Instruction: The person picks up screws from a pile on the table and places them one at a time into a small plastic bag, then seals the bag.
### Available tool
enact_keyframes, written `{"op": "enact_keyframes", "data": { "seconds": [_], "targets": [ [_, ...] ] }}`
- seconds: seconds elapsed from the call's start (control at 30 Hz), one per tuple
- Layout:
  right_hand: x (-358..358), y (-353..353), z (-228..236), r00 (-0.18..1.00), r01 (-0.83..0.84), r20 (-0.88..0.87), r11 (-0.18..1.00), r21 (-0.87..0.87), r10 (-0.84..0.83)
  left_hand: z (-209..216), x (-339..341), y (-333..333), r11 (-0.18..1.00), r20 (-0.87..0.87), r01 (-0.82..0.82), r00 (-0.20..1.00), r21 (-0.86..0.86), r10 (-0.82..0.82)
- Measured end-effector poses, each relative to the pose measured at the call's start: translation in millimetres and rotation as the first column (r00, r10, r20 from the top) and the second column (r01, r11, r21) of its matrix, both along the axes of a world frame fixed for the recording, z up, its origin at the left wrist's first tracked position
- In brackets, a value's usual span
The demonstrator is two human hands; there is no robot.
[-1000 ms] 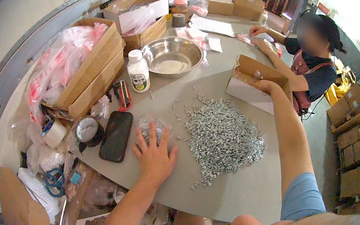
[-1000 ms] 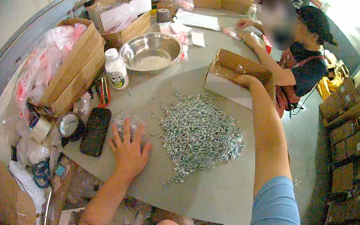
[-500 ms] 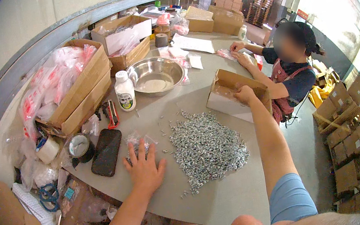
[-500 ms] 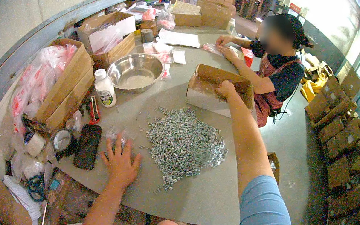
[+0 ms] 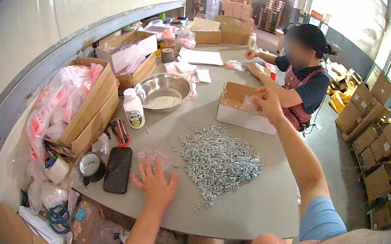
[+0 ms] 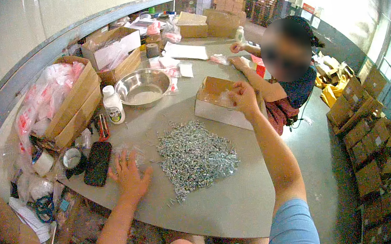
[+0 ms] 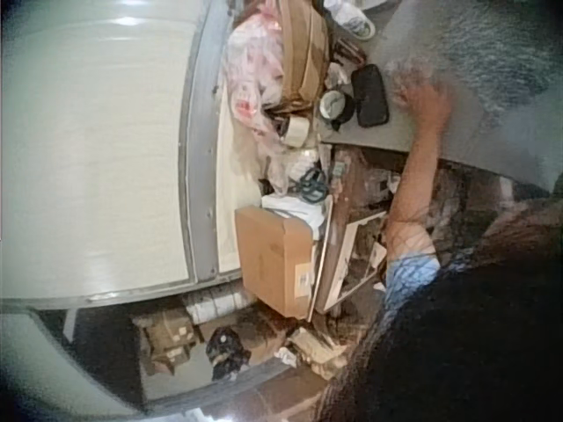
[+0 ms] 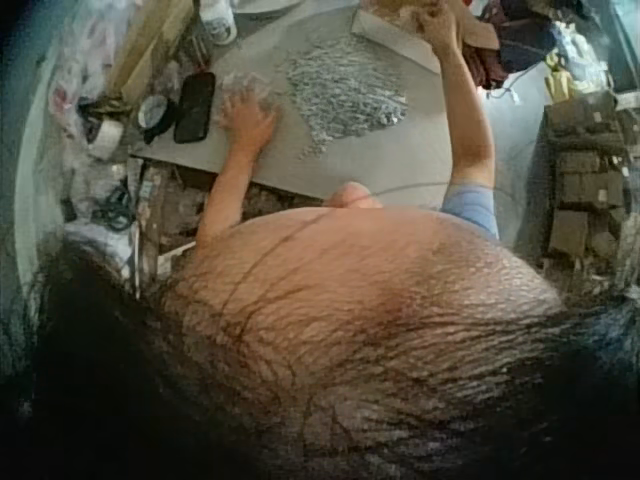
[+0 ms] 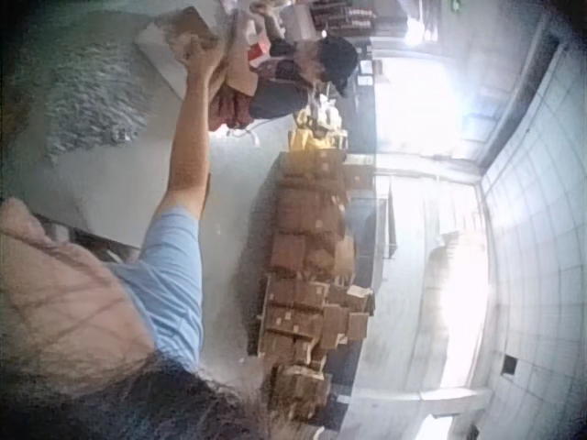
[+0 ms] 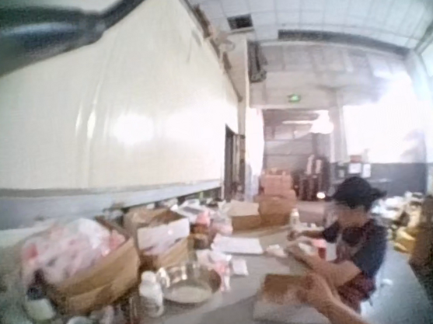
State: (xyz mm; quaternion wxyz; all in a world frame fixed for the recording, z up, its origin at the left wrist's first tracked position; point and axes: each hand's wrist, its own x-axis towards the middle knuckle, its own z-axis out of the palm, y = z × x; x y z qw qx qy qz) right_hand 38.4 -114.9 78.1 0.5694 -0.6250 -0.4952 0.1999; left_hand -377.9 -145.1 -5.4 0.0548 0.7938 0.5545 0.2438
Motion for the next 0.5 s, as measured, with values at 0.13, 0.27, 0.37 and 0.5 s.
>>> {"op": "enact_keyframes", "data": {
  "seconds": [0.13,0.27,0.37,0.5],
  "targets": [
    [-88,-86,19,0.987,-0.158,0.016,0.986,-0.041,0.159,-3,-3,-11,0.922,0.13,0.183,0.962,0.34,-0.239],
    [-152,-168,1,0.949,-0.16,0.236,0.964,-0.212,0.209,39,28,-82,0.76,0.442,0.551,0.618,0.346,-0.65],
    [-195,-216,1,0.944,-0.241,0.177,0.948,-0.21,0.279,44,44,-126,0.66,0.435,0.662,0.508,0.355,-0.744],
    [-213,-261,-16,0.964,-0.254,-0.132,0.95,-0.18,0.232,28,43,-157,0.602,0.472,0.735,0.43,0.312,-0.77]
  ]
}}
